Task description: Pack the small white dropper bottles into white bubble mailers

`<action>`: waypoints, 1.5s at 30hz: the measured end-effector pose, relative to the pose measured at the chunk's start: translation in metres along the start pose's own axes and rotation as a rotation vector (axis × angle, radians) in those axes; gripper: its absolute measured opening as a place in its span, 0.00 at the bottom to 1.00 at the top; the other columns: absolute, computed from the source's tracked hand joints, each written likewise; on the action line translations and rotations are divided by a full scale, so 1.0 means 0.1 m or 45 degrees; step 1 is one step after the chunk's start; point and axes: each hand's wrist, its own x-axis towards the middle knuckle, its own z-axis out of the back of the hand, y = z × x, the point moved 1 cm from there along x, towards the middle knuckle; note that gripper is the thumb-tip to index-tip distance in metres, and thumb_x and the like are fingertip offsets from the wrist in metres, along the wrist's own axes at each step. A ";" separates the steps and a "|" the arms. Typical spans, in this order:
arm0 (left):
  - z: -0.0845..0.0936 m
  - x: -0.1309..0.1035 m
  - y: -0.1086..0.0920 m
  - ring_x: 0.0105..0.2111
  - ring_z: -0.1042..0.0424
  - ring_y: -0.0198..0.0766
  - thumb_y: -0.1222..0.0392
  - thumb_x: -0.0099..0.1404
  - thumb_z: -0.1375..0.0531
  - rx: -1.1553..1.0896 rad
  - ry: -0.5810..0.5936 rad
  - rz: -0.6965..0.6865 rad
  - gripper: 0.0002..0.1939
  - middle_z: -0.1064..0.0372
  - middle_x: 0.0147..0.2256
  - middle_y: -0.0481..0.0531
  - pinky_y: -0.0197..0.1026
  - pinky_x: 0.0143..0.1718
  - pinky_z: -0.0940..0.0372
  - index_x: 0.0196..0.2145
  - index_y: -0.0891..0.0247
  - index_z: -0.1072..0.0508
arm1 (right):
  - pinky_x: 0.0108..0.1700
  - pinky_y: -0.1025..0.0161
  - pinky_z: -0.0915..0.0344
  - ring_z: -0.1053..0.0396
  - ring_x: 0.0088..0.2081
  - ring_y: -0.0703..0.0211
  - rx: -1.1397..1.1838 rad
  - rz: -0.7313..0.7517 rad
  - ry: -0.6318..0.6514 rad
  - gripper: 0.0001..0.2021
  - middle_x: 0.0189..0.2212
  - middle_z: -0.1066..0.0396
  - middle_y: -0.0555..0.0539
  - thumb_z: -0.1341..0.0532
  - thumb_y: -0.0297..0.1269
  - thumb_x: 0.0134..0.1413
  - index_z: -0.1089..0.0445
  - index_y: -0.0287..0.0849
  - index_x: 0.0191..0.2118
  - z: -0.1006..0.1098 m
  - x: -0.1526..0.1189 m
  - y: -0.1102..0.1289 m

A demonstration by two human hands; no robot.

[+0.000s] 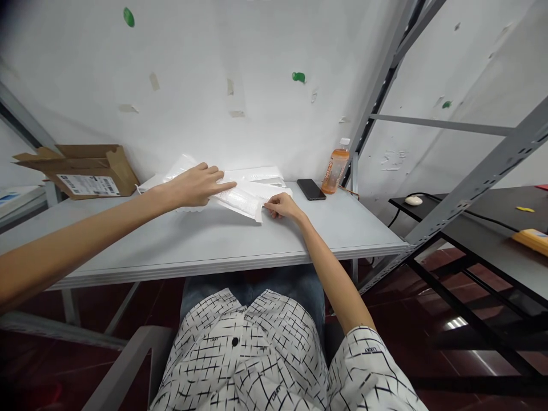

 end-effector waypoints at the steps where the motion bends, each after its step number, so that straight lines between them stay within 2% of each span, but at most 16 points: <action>1: 0.00 0.00 0.00 0.42 0.33 0.46 0.62 0.65 0.43 -0.011 -0.011 0.002 0.21 0.31 0.38 0.57 0.46 0.43 0.42 0.55 0.58 0.34 | 0.20 0.68 0.38 0.31 0.21 0.62 -0.003 0.002 0.000 0.19 0.21 0.29 0.47 0.30 0.51 0.46 0.29 0.38 0.25 0.00 0.00 -0.01; 9: 0.05 -0.06 -0.05 0.40 0.33 0.45 0.66 0.65 0.45 0.057 0.002 -0.013 0.18 0.31 0.37 0.58 0.46 0.41 0.42 0.53 0.59 0.32 | 0.20 0.68 0.38 0.31 0.21 0.63 -0.021 -0.015 0.006 0.17 0.21 0.29 0.46 0.30 0.48 0.47 0.28 0.38 0.25 0.00 -0.01 0.00; 16: -0.02 -0.09 0.04 0.40 0.33 0.45 0.61 0.67 0.44 -0.020 -0.025 0.050 0.15 0.31 0.35 0.56 0.47 0.43 0.42 0.51 0.59 0.32 | 0.22 0.67 0.37 0.31 0.22 0.62 -0.058 -0.021 0.018 0.17 0.20 0.28 0.45 0.29 0.48 0.47 0.25 0.37 0.27 0.00 -0.03 0.04; 23: -0.04 -0.06 0.06 0.39 0.33 0.44 0.61 0.68 0.43 0.032 0.002 0.034 0.10 0.30 0.35 0.56 0.44 0.40 0.43 0.47 0.60 0.29 | 0.22 0.67 0.38 0.32 0.22 0.62 -0.064 -0.018 0.016 0.16 0.19 0.29 0.46 0.30 0.47 0.47 0.25 0.37 0.26 0.00 -0.03 0.04; 25: -0.03 -0.06 0.04 0.40 0.32 0.45 0.56 0.69 0.42 0.033 0.000 0.032 0.11 0.30 0.36 0.57 0.44 0.40 0.43 0.47 0.61 0.29 | 0.21 0.67 0.39 0.32 0.22 0.63 -0.057 -0.017 0.025 0.15 0.18 0.29 0.47 0.29 0.46 0.47 0.25 0.36 0.27 0.00 -0.04 0.07; 28: -0.04 -0.05 0.01 0.40 0.31 0.46 0.42 0.68 0.41 -0.012 0.005 0.045 0.20 0.29 0.36 0.58 0.44 0.39 0.44 0.46 0.61 0.28 | 0.21 0.68 0.39 0.31 0.22 0.63 -0.013 -0.004 0.064 0.13 0.20 0.28 0.47 0.29 0.43 0.46 0.24 0.36 0.31 -0.01 -0.06 0.11; 30: -0.06 -0.04 -0.01 0.38 0.30 0.45 0.34 0.67 0.44 -0.048 0.016 0.048 0.27 0.29 0.35 0.57 0.42 0.38 0.44 0.45 0.61 0.27 | 0.20 0.69 0.40 0.32 0.22 0.64 0.009 0.006 0.095 0.13 0.22 0.27 0.47 0.28 0.41 0.45 0.23 0.37 0.33 -0.03 -0.06 0.12; 32: -0.08 -0.03 -0.04 0.37 0.30 0.44 0.30 0.67 0.48 -0.067 0.020 0.045 0.31 0.28 0.34 0.57 0.41 0.37 0.44 0.45 0.61 0.28 | 0.20 0.69 0.41 0.32 0.21 0.65 0.012 0.006 0.116 0.15 0.25 0.26 0.47 0.28 0.40 0.43 0.23 0.37 0.36 -0.04 -0.05 0.11; 36: -0.04 -0.02 -0.14 0.36 0.29 0.42 0.32 0.69 0.50 -0.037 0.020 0.032 0.30 0.27 0.35 0.57 0.40 0.36 0.44 0.44 0.62 0.27 | 0.20 0.68 0.43 0.34 0.21 0.66 -0.021 -0.001 0.166 0.20 0.29 0.24 0.46 0.28 0.39 0.41 0.23 0.38 0.43 -0.06 -0.03 0.08; 41: 0.11 -0.02 -0.24 0.39 0.29 0.46 0.38 0.70 0.45 0.016 -0.007 0.054 0.23 0.27 0.36 0.58 0.43 0.39 0.42 0.43 0.62 0.26 | 0.21 0.68 0.45 0.37 0.21 0.67 -0.050 0.021 0.204 0.17 0.24 0.28 0.49 0.28 0.38 0.41 0.22 0.36 0.39 -0.04 -0.02 0.06; 45: 0.13 -0.01 -0.19 0.39 0.29 0.47 0.40 0.69 0.43 0.023 -0.004 0.112 0.21 0.27 0.36 0.58 0.44 0.39 0.41 0.43 0.61 0.26 | 0.22 0.68 0.46 0.36 0.22 0.66 -0.052 0.006 0.199 0.16 0.23 0.29 0.49 0.28 0.38 0.40 0.22 0.36 0.38 -0.03 -0.01 0.05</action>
